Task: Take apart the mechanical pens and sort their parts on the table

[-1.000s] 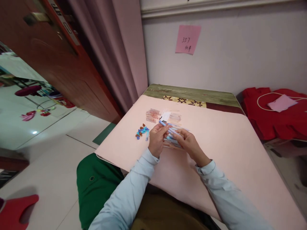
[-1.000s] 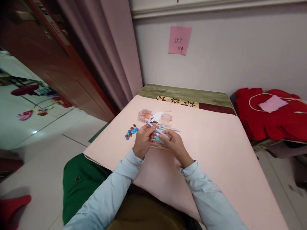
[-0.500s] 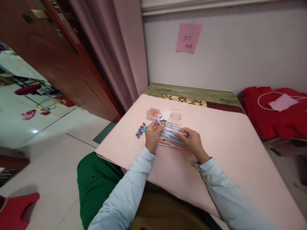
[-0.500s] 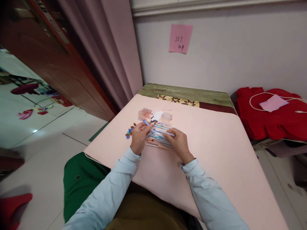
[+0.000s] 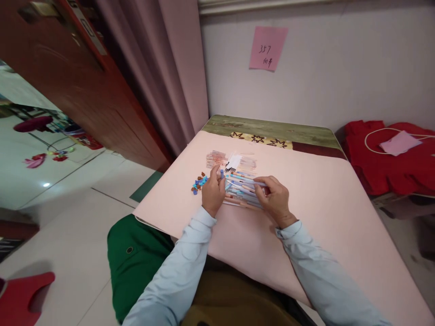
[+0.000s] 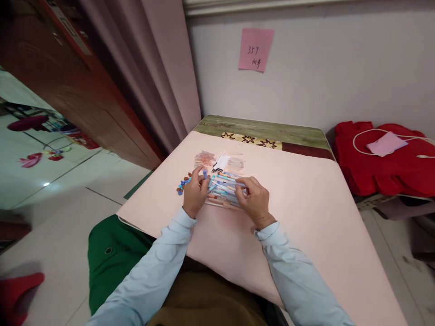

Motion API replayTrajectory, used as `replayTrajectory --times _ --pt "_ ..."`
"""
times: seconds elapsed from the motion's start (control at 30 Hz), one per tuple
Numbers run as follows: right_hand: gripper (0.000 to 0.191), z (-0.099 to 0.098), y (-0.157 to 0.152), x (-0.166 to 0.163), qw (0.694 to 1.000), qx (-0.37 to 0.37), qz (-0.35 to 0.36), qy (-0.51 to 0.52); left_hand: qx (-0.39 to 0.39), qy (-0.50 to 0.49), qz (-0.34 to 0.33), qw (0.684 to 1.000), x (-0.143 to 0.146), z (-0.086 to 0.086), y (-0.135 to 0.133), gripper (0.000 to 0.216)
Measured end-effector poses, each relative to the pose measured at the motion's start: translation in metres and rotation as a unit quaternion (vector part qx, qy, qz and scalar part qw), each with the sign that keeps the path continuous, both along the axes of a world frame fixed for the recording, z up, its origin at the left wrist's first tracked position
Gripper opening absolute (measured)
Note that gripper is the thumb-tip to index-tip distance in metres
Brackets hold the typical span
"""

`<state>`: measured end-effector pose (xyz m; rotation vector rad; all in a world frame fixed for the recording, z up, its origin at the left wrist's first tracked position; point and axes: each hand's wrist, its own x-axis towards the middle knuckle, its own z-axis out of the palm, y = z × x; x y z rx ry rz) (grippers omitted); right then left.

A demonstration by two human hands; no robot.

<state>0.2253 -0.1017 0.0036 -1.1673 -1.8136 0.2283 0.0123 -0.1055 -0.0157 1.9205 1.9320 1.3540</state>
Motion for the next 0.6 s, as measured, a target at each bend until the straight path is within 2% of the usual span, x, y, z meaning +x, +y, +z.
replayTrajectory --times 0.17,0.27,0.4,0.5,0.6 --pt "0.019 0.000 0.002 0.004 0.998 0.012 -0.023 0.055 0.013 0.043 0.036 0.998 -0.004 -0.008 -0.002 0.041" --pt "0.020 -0.004 0.003 0.003 0.995 -0.040 -0.045 0.076 0.011 0.072 0.055 0.996 -0.005 -0.008 -0.004 0.041" --pt "0.020 -0.013 0.004 -0.003 0.989 -0.144 -0.012 0.012 -0.010 0.090 0.085 0.992 -0.005 -0.008 -0.005 0.042" --pt "0.021 -0.017 0.005 -0.006 0.989 -0.133 0.056 -0.038 -0.021 0.085 0.084 0.993 -0.006 -0.009 -0.005 0.037" --pt "0.023 -0.016 0.007 -0.001 0.990 -0.115 0.036 -0.066 -0.023 0.073 0.077 0.994 -0.006 -0.010 -0.005 0.033"
